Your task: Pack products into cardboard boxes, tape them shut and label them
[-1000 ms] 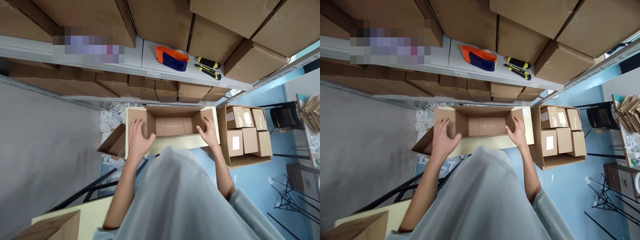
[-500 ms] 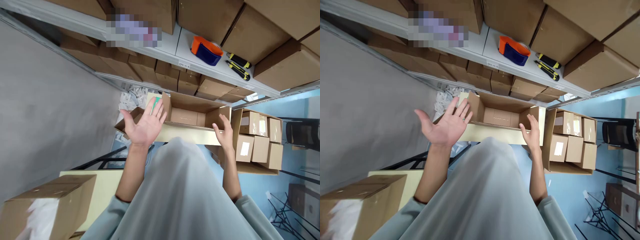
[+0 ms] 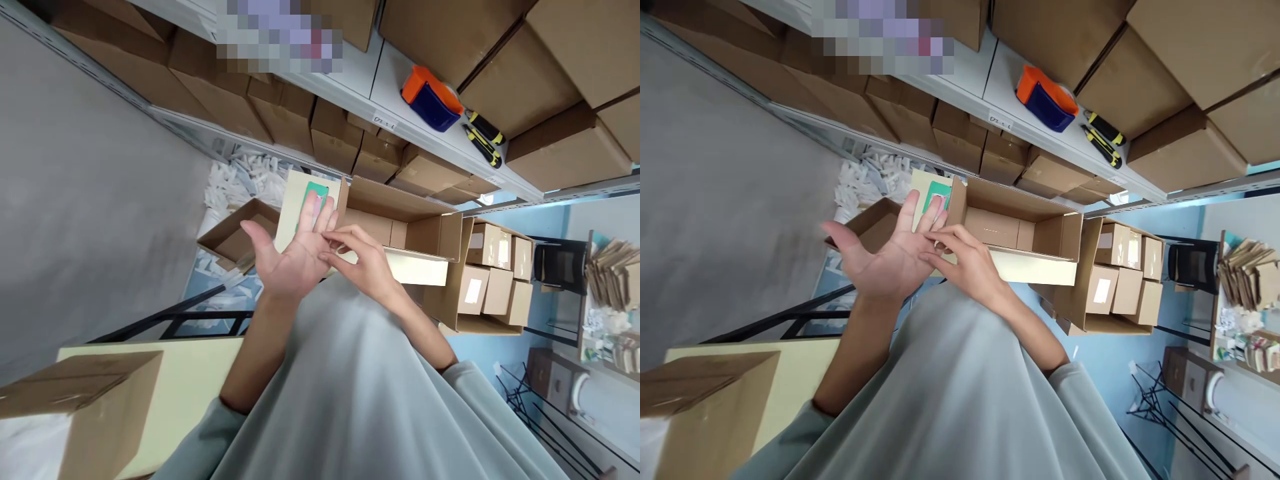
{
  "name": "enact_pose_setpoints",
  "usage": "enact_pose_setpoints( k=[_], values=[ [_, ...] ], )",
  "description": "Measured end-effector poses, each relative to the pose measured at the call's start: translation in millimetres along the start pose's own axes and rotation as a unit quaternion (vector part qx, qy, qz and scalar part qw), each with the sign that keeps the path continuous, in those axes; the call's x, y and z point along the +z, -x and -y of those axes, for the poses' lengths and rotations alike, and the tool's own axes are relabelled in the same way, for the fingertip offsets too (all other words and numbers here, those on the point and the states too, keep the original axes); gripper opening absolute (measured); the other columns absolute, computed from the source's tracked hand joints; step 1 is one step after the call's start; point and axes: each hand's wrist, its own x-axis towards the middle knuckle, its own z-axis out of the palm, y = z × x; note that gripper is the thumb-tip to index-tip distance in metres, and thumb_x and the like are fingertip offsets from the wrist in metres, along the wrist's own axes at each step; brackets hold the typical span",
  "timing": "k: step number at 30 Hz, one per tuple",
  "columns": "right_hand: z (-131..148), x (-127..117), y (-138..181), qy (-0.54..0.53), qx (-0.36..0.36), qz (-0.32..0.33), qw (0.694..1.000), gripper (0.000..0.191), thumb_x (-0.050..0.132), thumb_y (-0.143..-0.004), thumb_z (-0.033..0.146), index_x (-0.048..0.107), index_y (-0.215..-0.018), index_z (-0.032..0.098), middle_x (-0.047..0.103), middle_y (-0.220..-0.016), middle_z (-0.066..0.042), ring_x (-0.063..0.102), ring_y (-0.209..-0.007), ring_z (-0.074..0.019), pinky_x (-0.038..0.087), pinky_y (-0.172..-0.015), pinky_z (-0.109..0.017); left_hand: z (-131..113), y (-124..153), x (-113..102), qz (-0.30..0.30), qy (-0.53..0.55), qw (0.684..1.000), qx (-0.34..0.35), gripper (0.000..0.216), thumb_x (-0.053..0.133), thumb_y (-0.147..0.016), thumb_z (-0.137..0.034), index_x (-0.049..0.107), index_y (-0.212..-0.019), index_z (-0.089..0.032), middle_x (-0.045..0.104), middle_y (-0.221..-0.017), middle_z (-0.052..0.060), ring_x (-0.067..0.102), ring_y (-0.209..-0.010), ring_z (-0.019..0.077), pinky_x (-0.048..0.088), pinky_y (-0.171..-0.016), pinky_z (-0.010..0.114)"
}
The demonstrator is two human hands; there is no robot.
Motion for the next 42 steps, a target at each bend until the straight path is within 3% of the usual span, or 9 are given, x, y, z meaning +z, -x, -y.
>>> enact_pose_setpoints(
  k=[12,15,18,20,23,29,32,36,42],
  values=[
    [-3.9,39.7,-13.2,0.12,-0.035,-0.025,0.992,0.025,0.061,-0.122,0.038,0.082,-0.117,0.026,0.081,-0.115,-0.008,0.081,-0.102,-0.0187,0.069,-0.092,-0.029,14.9,-12.8,-43.0,0.032,0.032,0.999,-0.016,0.094,0.014,-0.112,-0.088,0.041,-0.186,-0.037,0.063,-0.175,0.009,0.046,-0.174,0.0343,0.046,-0.136,0.055],
    [-2.7,25.4,-19.0,0.108,0.015,-0.105,0.989,0.027,0.058,-0.122,0.042,0.077,-0.116,0.025,0.08,-0.111,-0.008,0.08,-0.095,-0.0184,0.07,-0.086,-0.03,37.0,-35.8,-63.8,0.035,0.059,0.998,0.002,0.109,0.006,-0.106,-0.095,0.052,-0.179,-0.028,0.064,-0.174,0.016,0.054,-0.169,0.0378,0.05,-0.133,0.057],
    [-3.2,-3.6,-17.5,0.096,0.068,-0.195,0.974,0.024,0.061,-0.119,0.043,0.076,-0.111,0.026,0.08,-0.105,-0.007,0.08,-0.092,-0.0203,0.073,-0.087,-0.035,77.4,-76.7,-85.0,-0.075,-0.049,0.996,0.005,0.097,0.035,-0.11,-0.087,0.058,-0.17,-0.015,0.064,-0.171,0.025,0.059,-0.163,0.0405,0.047,-0.136,0.058],
    [-6.1,-21.7,-10.8,0.104,0.102,-0.228,0.963,0.021,0.065,-0.116,0.042,0.076,-0.107,0.026,0.08,-0.102,-0.006,0.082,-0.091,-0.0213,0.074,-0.087,-0.037,106.6,-104.5,-90.4,-0.154,-0.208,0.965,-0.049,0.096,0.063,-0.104,-0.076,0.058,-0.165,-0.003,0.059,-0.171,0.035,0.053,-0.166,0.046,0.038,-0.142,0.058],
    [-13.0,-39.8,4.1,0.123,0.15,-0.242,0.951,0.018,0.068,-0.112,0.041,0.076,-0.104,0.026,0.08,-0.101,-0.006,0.082,-0.09,-0.0219,0.074,-0.088,-0.039,141.7,-132.3,-82.6,-0.14,-0.377,0.907,-0.126,0.114,0.088,-0.091,-0.058,0.042,-0.172,0.007,0.041,-0.179,0.043,0.036,-0.174,0.0552,0.032,-0.143,0.063],
    [-27.5,-62.9,28.6,0.157,0.191,-0.262,0.933,0.02,0.065,-0.114,0.042,0.077,-0.111,0.026,0.08,-0.109,-0.008,0.081,-0.097,-0.024,0.071,-0.091,-0.04,171.1,-145.0,-62.8,-0.126,-0.477,0.844,-0.212,0.117,0.087,-0.089,-0.039,0.024,-0.178,0.005,0.051,-0.169,0.043,0.056,-0.159,0.0555,0.05,-0.129,0.067],
    [-37.2,-74.5,35.9,0.155,0.205,-0.247,0.934,0.028,0.059,-0.117,0.046,0.077,-0.11,0.026,0.08,-0.109,-0.01,0.08,-0.097,-0.0248,0.069,-0.089,-0.04,164.5,-146.8,-62.8,-0.152,-0.482,0.848,-0.162,0.103,0.084,-0.09,-0.037,0.038,-0.171,0.006,0.053,-0.168,0.044,0.053,-0.162,0.0553,0.043,-0.134,0.069],
    [-54.9,-87.7,44.8,0.109,0.235,-0.224,0.94,0.035,0.056,-0.118,0.053,0.072,-0.106,0.025,0.079,-0.101,-0.008,0.079,-0.091,-0.0244,0.065,-0.084,-0.038,127.2,-134.5,-57.3,-0.164,-0.413,0.896,-0.013,0.065,0.071,-0.101,-0.044,0.064,-0.155,-0.009,0.067,-0.162,0.031,0.06,-0.159,0.0447,0.044,-0.137,0.061],
    [-83.0,-112.5,62.2,0.11,0.242,-0.195,0.944,0.033,0.058,-0.117,0.05,0.07,-0.1,0.025,0.077,-0.098,-0.008,0.075,-0.086,-0.0242,0.061,-0.084,-0.037,50.8,-76.8,-14.6,-0.149,-0.3,0.941,0.057,0.059,0.065,-0.105,-0.063,0.074,-0.146,-0.021,0.08,-0.147,0.017,0.081,-0.127,0.0298,0.065,-0.109,0.041]
  ],
)
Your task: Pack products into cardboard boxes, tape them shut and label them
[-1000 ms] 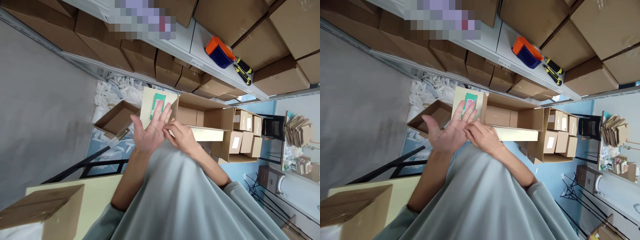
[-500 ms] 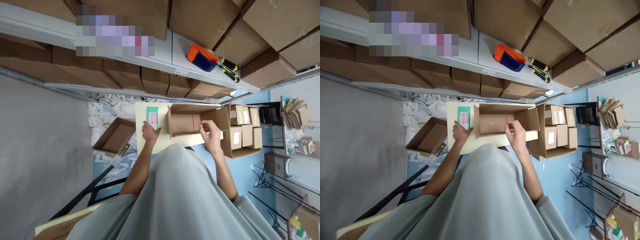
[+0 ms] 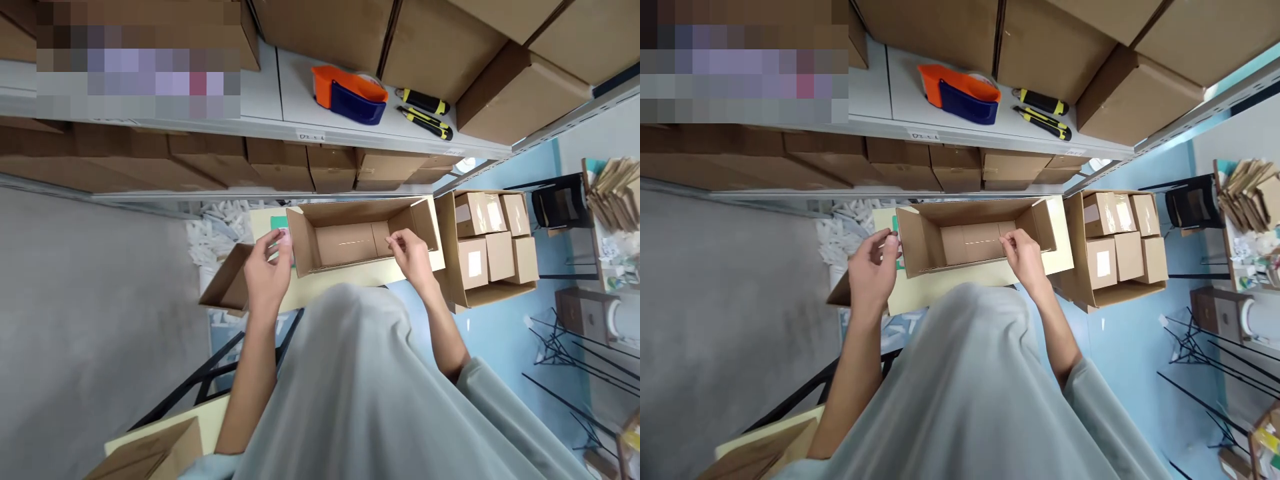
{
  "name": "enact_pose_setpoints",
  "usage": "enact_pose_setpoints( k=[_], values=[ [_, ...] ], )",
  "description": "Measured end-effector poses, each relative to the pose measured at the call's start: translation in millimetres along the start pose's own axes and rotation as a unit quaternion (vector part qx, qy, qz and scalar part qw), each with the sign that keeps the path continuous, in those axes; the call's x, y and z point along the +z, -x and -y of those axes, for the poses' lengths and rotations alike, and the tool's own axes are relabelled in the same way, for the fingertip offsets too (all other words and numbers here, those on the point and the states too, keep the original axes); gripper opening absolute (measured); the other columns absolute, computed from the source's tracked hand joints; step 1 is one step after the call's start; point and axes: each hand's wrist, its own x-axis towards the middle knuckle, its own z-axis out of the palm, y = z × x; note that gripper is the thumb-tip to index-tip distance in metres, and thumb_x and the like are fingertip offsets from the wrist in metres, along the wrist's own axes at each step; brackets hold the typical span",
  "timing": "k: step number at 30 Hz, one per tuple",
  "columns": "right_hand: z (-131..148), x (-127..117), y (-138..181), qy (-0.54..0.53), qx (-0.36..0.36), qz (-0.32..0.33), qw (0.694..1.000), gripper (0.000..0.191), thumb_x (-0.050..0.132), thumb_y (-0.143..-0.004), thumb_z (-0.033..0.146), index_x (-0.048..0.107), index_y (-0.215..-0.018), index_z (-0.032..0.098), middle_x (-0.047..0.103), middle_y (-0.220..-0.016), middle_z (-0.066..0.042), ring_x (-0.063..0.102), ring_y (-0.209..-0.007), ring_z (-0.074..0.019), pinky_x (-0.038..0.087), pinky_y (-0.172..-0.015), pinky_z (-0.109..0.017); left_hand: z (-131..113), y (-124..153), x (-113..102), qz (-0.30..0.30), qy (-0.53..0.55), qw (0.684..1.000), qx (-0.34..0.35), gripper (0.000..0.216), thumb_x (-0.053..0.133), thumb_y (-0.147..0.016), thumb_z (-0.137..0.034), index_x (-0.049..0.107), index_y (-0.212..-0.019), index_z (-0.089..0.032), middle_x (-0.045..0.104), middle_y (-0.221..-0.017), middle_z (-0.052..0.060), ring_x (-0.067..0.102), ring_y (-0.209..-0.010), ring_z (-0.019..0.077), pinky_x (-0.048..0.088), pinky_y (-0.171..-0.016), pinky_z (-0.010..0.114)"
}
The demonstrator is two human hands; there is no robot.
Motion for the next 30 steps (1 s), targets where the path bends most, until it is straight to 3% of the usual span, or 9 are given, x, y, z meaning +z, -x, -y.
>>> enact_pose_setpoints(
  k=[4,7,11,13,16,19,23,26,30],
  values=[
    [-25.7,-17.1,-5.9,0.015,-0.049,0.025,0.998,0.03,0.043,-0.118,0.029,0.073,-0.115,0.024,0.079,-0.113,-0.012,0.079,-0.102,-0.0269,0.064,-0.095,-0.04,-28.3,24.3,7.9,0.041,-0.168,0.984,-0.047,0.054,0.081,-0.089,-0.063,0.081,-0.126,-0.024,0.086,-0.111,0.011,0.083,-0.104,0.0338,0.065,-0.096,0.042],
    [-46.5,-26.3,-11.4,0.024,-0.089,0.044,0.995,0.031,0.044,-0.116,0.023,0.073,-0.127,0.023,0.079,-0.124,-0.014,0.081,-0.11,-0.0279,0.066,-0.099,-0.042,-25.5,33.0,17.0,0.05,-0.204,0.974,-0.083,0.037,0.067,-0.094,-0.06,0.075,-0.095,-0.024,0.077,-0.083,0.007,0.078,-0.089,0.0315,0.062,-0.087,0.04],
    [-69.2,-32.1,-19.5,0.068,-0.127,0.052,0.988,0.022,0.061,-0.118,0.04,0.074,-0.111,0.024,0.078,-0.108,-0.011,0.078,-0.094,-0.0258,0.063,-0.08,-0.036,-14.0,60.1,19.4,0.002,-0.101,0.984,-0.149,0.044,0.065,-0.092,-0.069,0.069,-0.088,-0.025,0.073,-0.077,0.003,0.074,-0.085,0.028,0.064,-0.079,0.036],
    [-75.5,-33.1,-23.1,0.083,-0.15,0.076,0.982,0.027,0.058,-0.12,0.042,0.075,-0.107,0.024,0.077,-0.104,-0.01,0.076,-0.087,-0.0239,0.061,-0.076,-0.034,-13.7,84.9,18.0,-0.017,-0.014,0.981,-0.193,0.054,0.076,-0.085,-0.079,0.072,-0.094,-0.026,0.078,-0.084,0.002,0.077,-0.089,0.0281,0.068,-0.081,0.038],
    [-76.9,-32.3,-26.5,0.08,-0.194,0.133,0.969,0.033,0.044,-0.121,0.028,0.077,-0.122,0.024,0.079,-0.119,-0.014,0.078,-0.095,-0.0259,0.064,-0.084,-0.038,-22.0,129.4,14.0,-0.056,0.091,0.963,-0.247,0.07,0.089,-0.072,-0.086,0.076,-0.103,-0.025,0.084,-0.097,0.003,0.082,-0.093,0.0306,0.074,-0.089,0.047],
    [-67.5,-27.2,-24.6,0.058,-0.232,0.183,0.954,0.038,0.043,-0.116,0.02,0.075,-0.134,0.023,0.079,-0.129,-0.015,0.081,-0.105,-0.0286,0.067,-0.092,-0.042,-31.1,175.0,3.9,-0.085,0.19,0.937,-0.28,0.083,0.095,-0.066,-0.088,0.08,-0.114,-0.022,0.089,-0.116,0.009,0.085,-0.104,0.036,0.075,-0.095,0.057],
    [-36.5,-7.9,-9.7,-0.007,-0.275,0.258,0.926,0.031,0.053,-0.112,0.024,0.076,-0.133,0.025,0.081,-0.117,-0.01,0.082,-0.1,-0.0254,0.069,-0.095,-0.04,-22.8,237.9,-22.9,-0.129,0.29,0.898,-0.304,0.084,0.102,-0.062,-0.083,0.083,-0.119,-0.024,0.089,-0.127,0.011,0.085,-0.118,0.0395,0.076,-0.098,0.059],
    [-1.9,18.1,13.3,-0.053,-0.313,0.328,0.89,0.027,0.056,-0.113,0.028,0.079,-0.129,0.026,0.081,-0.107,-0.007,0.081,-0.096,-0.0229,0.07,-0.094,-0.037,4.4,294.4,-47.6,-0.184,0.338,0.869,-0.31,0.077,0.105,-0.062,-0.078,0.084,-0.112,-0.024,0.09,-0.121,0.009,0.085,-0.118,0.0387,0.076,-0.1,0.056],
    [51.8,64.2,63.8,-0.065,-0.365,0.408,0.834,0.022,0.065,-0.115,0.038,0.083,-0.122,0.028,0.083,-0.106,-0.007,0.082,-0.094,-0.0238,0.07,-0.092,-0.037,59.2,387.8,-77.1,-0.312,0.372,0.82,-0.304,0.075,0.109,-0.052,-0.078,0.082,-0.094,-0.023,0.089,-0.104,0.008,0.086,-0.106,0.0359,0.077,-0.093,0.05]
  ],
)
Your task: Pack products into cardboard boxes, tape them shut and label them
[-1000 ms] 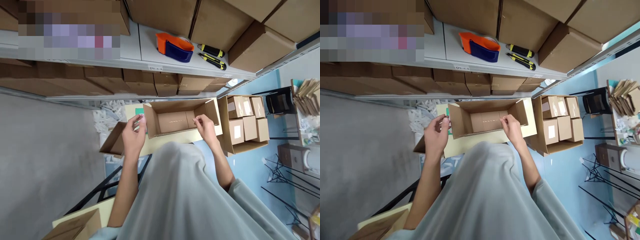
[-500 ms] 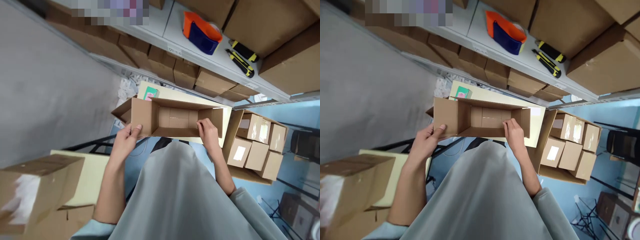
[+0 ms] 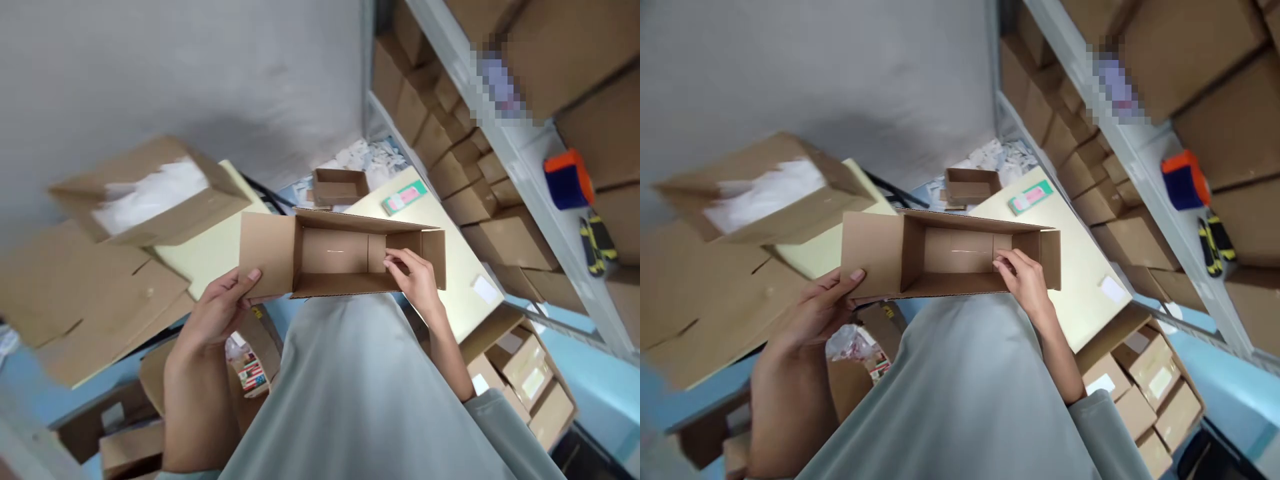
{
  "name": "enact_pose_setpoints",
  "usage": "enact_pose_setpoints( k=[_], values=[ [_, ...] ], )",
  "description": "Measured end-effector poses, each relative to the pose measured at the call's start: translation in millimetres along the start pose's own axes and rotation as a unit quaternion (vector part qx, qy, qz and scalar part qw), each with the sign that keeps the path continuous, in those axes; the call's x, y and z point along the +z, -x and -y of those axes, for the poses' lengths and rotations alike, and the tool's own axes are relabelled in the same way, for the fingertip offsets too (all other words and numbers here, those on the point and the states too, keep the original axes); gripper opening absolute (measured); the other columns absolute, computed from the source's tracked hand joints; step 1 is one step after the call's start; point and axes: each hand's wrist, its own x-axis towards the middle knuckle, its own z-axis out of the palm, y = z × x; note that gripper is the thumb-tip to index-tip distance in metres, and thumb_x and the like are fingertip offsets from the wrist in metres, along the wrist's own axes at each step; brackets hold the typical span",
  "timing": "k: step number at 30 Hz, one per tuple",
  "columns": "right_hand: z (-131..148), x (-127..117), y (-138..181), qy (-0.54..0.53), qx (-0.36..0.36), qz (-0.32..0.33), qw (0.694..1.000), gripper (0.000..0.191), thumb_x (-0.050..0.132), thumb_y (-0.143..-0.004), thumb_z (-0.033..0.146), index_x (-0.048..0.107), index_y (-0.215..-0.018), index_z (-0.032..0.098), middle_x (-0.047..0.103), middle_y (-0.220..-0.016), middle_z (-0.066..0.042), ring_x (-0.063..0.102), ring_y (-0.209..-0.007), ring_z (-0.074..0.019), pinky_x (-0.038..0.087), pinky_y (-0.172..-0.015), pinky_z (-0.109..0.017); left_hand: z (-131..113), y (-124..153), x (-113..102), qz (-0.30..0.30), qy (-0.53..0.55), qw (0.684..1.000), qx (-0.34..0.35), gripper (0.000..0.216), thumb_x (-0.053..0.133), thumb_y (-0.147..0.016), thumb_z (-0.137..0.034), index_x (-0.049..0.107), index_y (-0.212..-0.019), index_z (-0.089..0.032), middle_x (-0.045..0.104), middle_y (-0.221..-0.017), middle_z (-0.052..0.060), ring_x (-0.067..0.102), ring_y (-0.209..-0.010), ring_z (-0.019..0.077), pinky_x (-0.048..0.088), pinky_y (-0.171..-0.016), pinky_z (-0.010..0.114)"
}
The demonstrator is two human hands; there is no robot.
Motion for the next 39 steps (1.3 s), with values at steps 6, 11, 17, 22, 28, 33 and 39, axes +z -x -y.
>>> enact_pose_setpoints(
  k=[6,11,17,22,28,33,39],
  values=[
    [88.5,129.5,-66.3,0.065,-0.112,0.13,0.983,0.027,0.055,-0.119,0.035,0.081,-0.118,0.028,0.08,-0.112,-0.01,0.08,-0.099,-0.0263,0.066,-0.09,-0.038,59.0,9.7,-172.7,-0.119,0.123,0.985,0.006,0.074,0.111,-0.04,-0.077,0.074,-0.077,-0.024,0.084,-0.086,0.006,0.08,-0.083,0.0291,0.077,-0.075,0.044],
    [150.2,248.2,-113.5,0.117,-0.152,0.208,0.959,0.028,0.049,-0.121,0.034,0.074,-0.114,0.025,0.079,-0.106,-0.009,0.08,-0.095,-0.0255,0.061,-0.091,-0.036,94.4,-5.7,-283.5,-0.175,0.214,0.961,0.001,0.066,0.113,-0.045,-0.059,0.074,-0.085,-0.023,0.087,-0.098,0.008,0.083,-0.103,0.0331,0.077,-0.088,0.047],
    [199.0,338.9,-150.2,0.181,-0.152,0.22,0.946,0.021,0.076,-0.113,0.036,0.076,-0.096,0.024,0.078,-0.097,-0.005,0.075,-0.087,-0.0228,0.056,-0.084,-0.032,103.6,-43.8,-350.6,-0.183,0.251,0.95,-0.013,0.047,0.101,-0.072,-0.05,0.071,-0.096,-0.022,0.086,-0.097,0.006,0.081,-0.121,0.0342,0.075,-0.102,0.055],
    [217.1,365.5,-172.4,0.211,-0.152,0.236,0.936,0.013,0.078,-0.11,0.024,0.088,-0.101,0.023,0.082,-0.105,-0.007,0.08,-0.094,-0.023,0.06,-0.09,-0.033,101.3,-58.9,-371.1,-0.232,0.266,0.936,-0.007,0.06,0.106,-0.06,-0.057,0.064,-0.088,-0.025,0.084,-0.092,0.006,0.079,-0.126,0.0357,0.074,-0.103,0.055],
    [218.5,359.7,-193.7,0.215,-0.183,0.319,0.905,0.06,0.05,-0.103,-0.001,0.085,-0.143,0.026,0.081,-0.148,-0.01,0.082,-0.129,-0.0273,0.066,-0.114,-0.042,93.1,-48.0,-377.5,-0.221,0.189,0.957,0.003,0.074,0.105,-0.053,-0.072,0.068,-0.094,-0.023,0.085,-0.095,0.007,0.081,-0.114,0.0367,0.074,-0.096,0.051],
    [215.4,354.3,-207.9,0.234,-0.18,0.312,0.903,0.058,0.056,-0.107,0.01,0.075,-0.16,0.026,0.079,-0.146,-0.015,0.083,-0.121,-0.0302,0.07,-0.106,-0.044,66.8,-37.3,-364.2,-0.309,0.067,0.946,0.071,0.074,0.094,-0.07,-0.078,0.077,-0.116,-0.022,0.088,-0.122,0.012,0.081,-0.125,0.0366,0.066,-0.118,0.054],
    [237.3,330.6,-227.9,0.113,-0.207,0.359,0.903,0.039,0.057,-0.117,0.024,0.085,-0.143,0.03,0.087,-0.134,-0.007,0.086,-0.118,-0.0274,0.069,-0.108,-0.041,22.3,-37.3,-333.5,-0.442,-0.143,0.873,0.147,0.087,0.079,-0.094,-0.071,0.065,-0.164,-0.022,0.064,-0.174,0.02,0.063,-0.16,0.0387,0.053,-0.133,0.059]
  ],
)
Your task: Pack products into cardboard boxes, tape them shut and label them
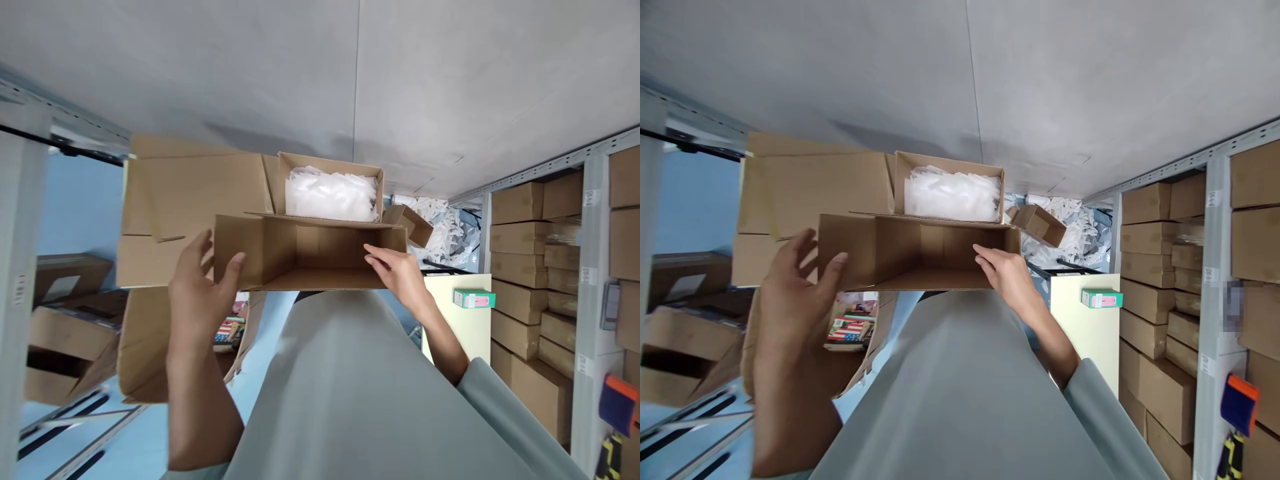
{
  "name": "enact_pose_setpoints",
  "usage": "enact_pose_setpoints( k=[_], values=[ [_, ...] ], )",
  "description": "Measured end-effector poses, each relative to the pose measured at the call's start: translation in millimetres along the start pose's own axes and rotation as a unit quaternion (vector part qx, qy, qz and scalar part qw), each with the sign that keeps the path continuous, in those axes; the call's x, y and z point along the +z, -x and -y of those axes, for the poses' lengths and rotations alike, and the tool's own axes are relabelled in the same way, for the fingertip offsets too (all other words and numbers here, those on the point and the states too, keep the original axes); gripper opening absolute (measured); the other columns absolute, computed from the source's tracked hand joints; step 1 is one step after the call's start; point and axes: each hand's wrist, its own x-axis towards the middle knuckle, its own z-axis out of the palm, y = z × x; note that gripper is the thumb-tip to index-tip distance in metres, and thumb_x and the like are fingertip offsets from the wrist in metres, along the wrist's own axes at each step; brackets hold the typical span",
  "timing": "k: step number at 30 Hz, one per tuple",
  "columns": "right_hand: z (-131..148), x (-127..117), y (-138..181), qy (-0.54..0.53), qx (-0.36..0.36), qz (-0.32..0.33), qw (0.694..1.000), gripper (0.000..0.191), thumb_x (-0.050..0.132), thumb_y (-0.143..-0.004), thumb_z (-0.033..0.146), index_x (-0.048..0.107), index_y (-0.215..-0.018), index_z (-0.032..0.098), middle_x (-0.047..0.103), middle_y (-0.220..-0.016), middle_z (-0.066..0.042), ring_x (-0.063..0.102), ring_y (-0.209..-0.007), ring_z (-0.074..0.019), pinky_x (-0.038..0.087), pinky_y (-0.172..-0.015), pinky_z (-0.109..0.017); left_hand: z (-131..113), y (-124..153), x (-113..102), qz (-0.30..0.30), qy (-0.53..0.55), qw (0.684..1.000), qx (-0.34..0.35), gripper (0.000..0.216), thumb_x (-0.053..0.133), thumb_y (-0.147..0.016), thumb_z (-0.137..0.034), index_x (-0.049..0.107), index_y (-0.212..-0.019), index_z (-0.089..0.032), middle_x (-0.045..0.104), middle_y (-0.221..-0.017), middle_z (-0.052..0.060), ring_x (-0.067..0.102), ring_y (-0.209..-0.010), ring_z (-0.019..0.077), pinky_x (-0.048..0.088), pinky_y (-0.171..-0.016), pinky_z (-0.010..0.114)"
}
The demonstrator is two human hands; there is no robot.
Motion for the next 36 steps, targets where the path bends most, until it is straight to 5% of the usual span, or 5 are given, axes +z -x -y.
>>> enact_pose_setpoints(
  k=[6,13,19,27,36],
  values=[
    [-13.8,-47.7,-102.9,0.071,-0.039,-0.019,0.996,0.03,0.072,-0.115,0.038,0.083,-0.141,0.027,0.086,-0.126,-0.008,0.082,-0.111,-0.0279,0.065,-0.107,-0.044,-45.4,-35.6,29.3,0.009,-0.059,0.981,0.186,0.056,0.079,-0.102,-0.051,0.075,-0.153,-0.027,0.067,-0.172,0.012,0.045,-0.174,0.0384,0.032,-0.146,0.064],
    [-70.4,2.4,-259.4,0.295,0.017,0.129,0.947,0.046,0.095,-0.098,0.039,0.066,-0.069,0.016,0.087,-0.096,-0.011,0.083,-0.1,-0.0194,0.061,-0.094,-0.029,-82.8,-69.9,62.0,0.079,-0.022,0.98,0.181,0.04,0.061,-0.106,-0.028,0.081,-0.141,-0.023,0.086,-0.134,0.008,0.078,-0.118,0.027,0.059,-0.118,0.046],
    [-87.7,35.1,-258.2,0.353,0.049,0.146,0.923,0.055,0.068,-0.103,0.005,0.039,-0.059,0.021,0.087,-0.095,-0.01,0.079,-0.091,-0.0025,0.05,-0.087,-0.016,-79.9,-79.2,68.2,0.127,-0.011,0.979,0.158,0.042,0.054,-0.11,-0.034,0.082,-0.14,-0.027,0.083,-0.141,0.006,0.079,-0.118,0.0271,0.058,-0.114,0.039],
    [-104.0,39.9,-250.0,0.372,0.027,0.226,0.9,0.006,0.083,-0.097,0.006,0.082,-0.095,0.012,0.088,-0.127,-0.025,0.081,-0.108,-0.0272,0.057,-0.101,-0.038,-74.7,-103.8,84.3,0.211,-0.062,0.952,0.211,0.044,0.064,-0.108,-0.047,0.081,-0.141,-0.023,0.083,-0.139,0.014,0.072,-0.139,0.0376,0.044,-0.134,0.054],
    [-85.7,-16.3,-218.0,0.225,0.006,0.139,0.964,0.023,0.067,-0.108,0.022,0.09,-0.109,0.022,0.089,-0.113,-0.008,0.079,-0.1,-0.0254,0.05,-0.086,-0.032,-81.1,-99.3,60.1,0.251,-0.138,0.939,0.189,0.051,0.065,-0.11,-0.055,0.079,-0.15,-0.026,0.079,-0.153,0.014,0.073,-0.14,0.041,0.054,-0.124,0.053]
  ],
)
